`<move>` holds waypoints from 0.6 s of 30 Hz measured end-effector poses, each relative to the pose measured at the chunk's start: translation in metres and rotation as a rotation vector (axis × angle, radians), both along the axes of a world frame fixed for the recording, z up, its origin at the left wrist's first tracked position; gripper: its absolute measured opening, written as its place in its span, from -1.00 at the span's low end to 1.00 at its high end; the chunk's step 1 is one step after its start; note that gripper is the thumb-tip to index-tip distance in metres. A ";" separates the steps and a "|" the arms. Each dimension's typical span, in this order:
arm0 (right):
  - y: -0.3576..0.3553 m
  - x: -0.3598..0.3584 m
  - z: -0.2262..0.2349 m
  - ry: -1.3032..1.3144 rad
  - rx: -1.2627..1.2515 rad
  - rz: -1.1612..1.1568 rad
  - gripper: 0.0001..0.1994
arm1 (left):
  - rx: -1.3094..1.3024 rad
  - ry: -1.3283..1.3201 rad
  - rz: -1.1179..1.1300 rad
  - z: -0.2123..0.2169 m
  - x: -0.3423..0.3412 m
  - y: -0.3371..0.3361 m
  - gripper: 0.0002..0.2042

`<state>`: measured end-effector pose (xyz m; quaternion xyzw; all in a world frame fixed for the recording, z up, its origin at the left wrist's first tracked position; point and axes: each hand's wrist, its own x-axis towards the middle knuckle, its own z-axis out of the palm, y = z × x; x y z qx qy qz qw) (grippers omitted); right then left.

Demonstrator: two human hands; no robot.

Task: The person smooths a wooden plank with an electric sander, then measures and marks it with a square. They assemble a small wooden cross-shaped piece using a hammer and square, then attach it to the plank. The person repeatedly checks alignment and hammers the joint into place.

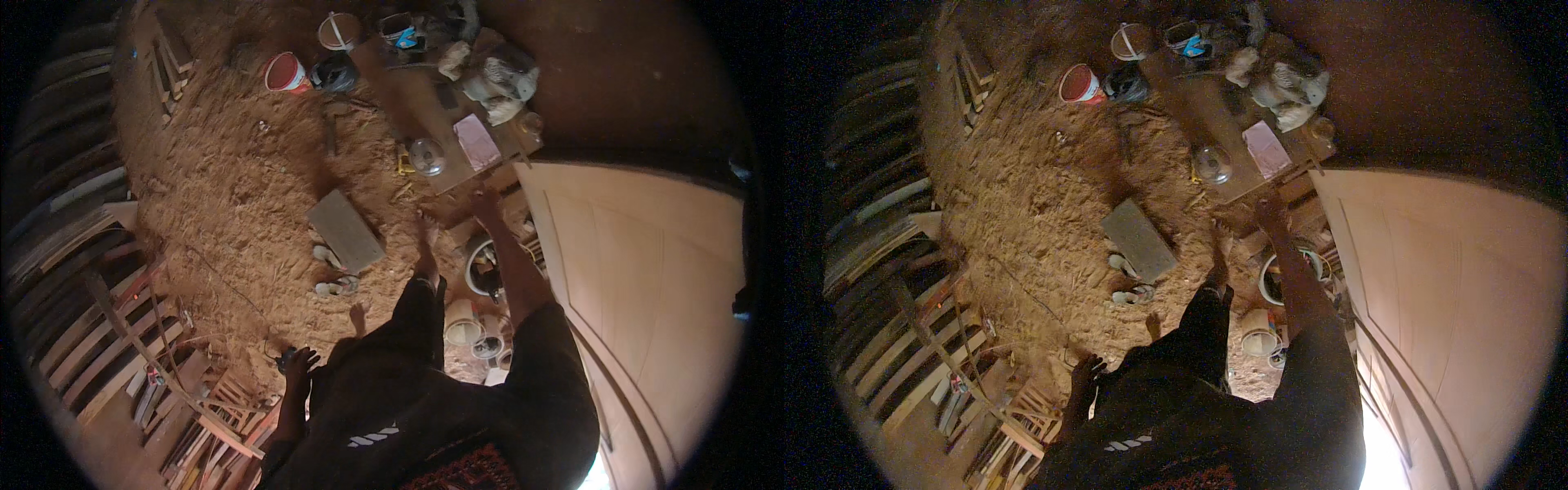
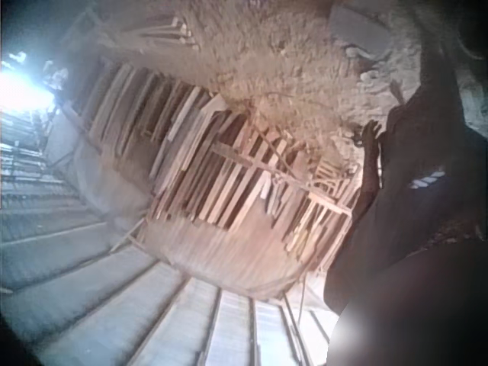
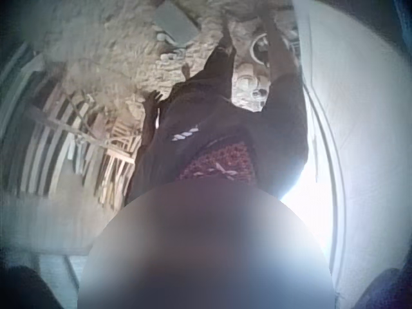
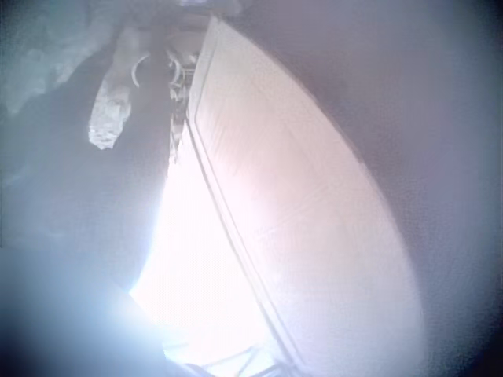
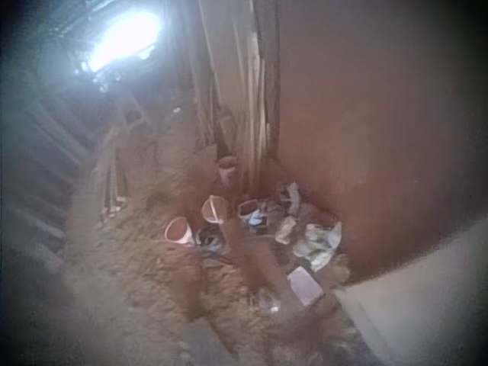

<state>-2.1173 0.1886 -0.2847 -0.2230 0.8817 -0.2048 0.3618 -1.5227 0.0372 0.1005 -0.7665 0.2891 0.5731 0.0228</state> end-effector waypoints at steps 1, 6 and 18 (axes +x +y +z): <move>-0.013 -0.011 -0.009 0.001 -0.036 -0.043 -0.58 | -0.039 0.019 -0.017 0.006 -0.017 0.000 -0.53; -0.048 -0.039 -0.056 0.516 -0.076 0.105 -0.57 | 0.021 -0.035 0.001 0.013 -0.048 0.019 -0.54; -0.086 -0.069 -0.022 0.314 0.249 0.179 -0.75 | 0.020 -0.053 0.044 0.004 -0.048 0.073 -0.53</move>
